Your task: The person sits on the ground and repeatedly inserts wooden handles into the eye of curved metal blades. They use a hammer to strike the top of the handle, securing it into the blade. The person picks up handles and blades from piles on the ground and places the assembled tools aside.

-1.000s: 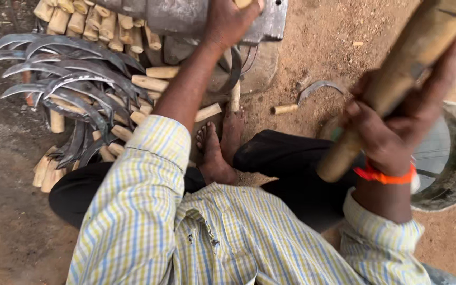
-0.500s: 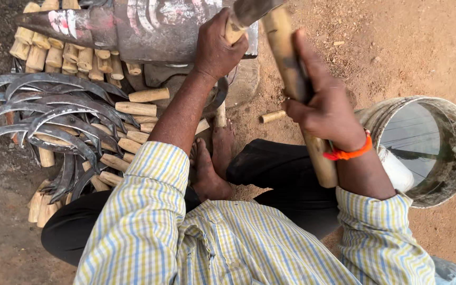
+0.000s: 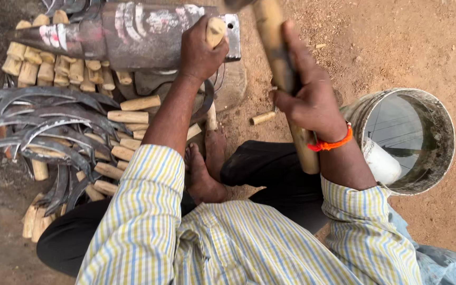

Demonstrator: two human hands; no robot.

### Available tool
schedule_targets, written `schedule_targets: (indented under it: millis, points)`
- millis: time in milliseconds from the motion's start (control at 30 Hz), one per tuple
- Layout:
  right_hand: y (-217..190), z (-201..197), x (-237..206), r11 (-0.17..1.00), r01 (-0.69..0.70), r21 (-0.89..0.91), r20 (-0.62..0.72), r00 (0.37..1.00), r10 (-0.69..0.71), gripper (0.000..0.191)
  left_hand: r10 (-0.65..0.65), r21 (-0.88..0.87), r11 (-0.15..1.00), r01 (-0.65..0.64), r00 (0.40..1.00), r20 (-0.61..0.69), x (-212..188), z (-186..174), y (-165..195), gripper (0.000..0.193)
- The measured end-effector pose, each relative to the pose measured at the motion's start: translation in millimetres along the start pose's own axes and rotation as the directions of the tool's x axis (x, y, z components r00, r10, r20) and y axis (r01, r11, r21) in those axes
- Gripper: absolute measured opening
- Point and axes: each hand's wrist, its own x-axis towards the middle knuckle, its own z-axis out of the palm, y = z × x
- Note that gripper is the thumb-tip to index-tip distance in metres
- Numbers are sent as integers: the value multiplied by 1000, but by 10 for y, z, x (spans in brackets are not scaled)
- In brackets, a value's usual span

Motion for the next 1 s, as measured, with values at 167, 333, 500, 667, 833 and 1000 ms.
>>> schedule_targets:
  millis: [167, 333, 500, 667, 833, 1000]
  points:
    - [71, 80, -81, 905, 87, -416, 14, 996, -89, 99, -43, -7, 999, 42, 999, -34, 4, -46, 6, 29]
    - [118, 203, -175, 977, 152, -151, -104, 980, -168, 100, 47, -9, 999, -47, 998, -40, -44, -126, 166, 26]
    - [111, 373, -174, 967, -110, -230, -32, 994, 106, 105, 99, -64, 993, -103, 993, -58, -24, -285, 692, 28]
    - [276, 435, -179, 970, 111, -216, -158, 976, -147, 107, 3, -118, 993, -6, 1000, -19, -28, -248, 700, 28]
    - [541, 472, -233, 992, -80, -100, -117, 991, 68, 106, -269, 35, 962, 272, 960, -71, -186, -438, 487, 43]
    - [815, 658, -189, 883, -165, -440, -63, 986, 153, 105, -62, 124, 992, 39, 980, 189, -119, -1410, 1656, 57]
